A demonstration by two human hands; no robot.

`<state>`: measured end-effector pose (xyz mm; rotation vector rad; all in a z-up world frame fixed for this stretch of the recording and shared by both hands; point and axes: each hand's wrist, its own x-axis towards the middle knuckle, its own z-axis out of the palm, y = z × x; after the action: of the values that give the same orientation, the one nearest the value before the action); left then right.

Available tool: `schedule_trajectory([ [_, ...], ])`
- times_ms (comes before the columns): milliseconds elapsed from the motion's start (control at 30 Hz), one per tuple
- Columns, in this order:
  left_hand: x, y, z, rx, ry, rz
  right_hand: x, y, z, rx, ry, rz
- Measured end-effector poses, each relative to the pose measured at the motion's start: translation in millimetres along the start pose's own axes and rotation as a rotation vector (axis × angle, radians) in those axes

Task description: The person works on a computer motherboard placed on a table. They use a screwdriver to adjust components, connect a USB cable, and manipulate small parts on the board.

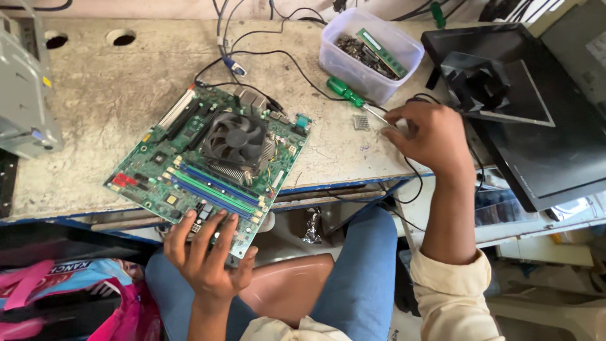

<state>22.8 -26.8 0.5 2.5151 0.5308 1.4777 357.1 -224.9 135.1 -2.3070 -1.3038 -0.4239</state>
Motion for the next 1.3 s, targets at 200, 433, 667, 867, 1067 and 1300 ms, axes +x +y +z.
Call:
schedule_trajectory([
  [200, -4.4, 7.6, 12.1, 0.093, 0.018, 0.042, 2.9, -8.3, 23.1, 0.047, 0.079, -0.236],
  [433, -5.0, 5.8, 12.6, 0.08, 0.017, 0.045, 0.1, -3.1, 14.7, 0.057, 0.037, -0.01],
  [667, -4.3, 3.2, 14.5, 0.084, 0.037, 0.061, 0.0, -10.1, 4.5, -0.047, 0.02, -0.106],
  [867, -5.7, 3.7, 17.8, 0.067, 0.051, 0.058, 4.0, -23.1, 24.8, 0.036, 0.054, -0.234],
  [1067, -3.2, 1.9, 18.1, 0.026, 0.036, 0.069, 6.0, -21.7, 35.3, -0.005, 0.015, -0.239],
  [1300, 6.0, 1.3, 28.2, 0.038, 0.012, 0.041, 5.1, -40.0, 31.6, -0.044, 0.184, -0.318],
])
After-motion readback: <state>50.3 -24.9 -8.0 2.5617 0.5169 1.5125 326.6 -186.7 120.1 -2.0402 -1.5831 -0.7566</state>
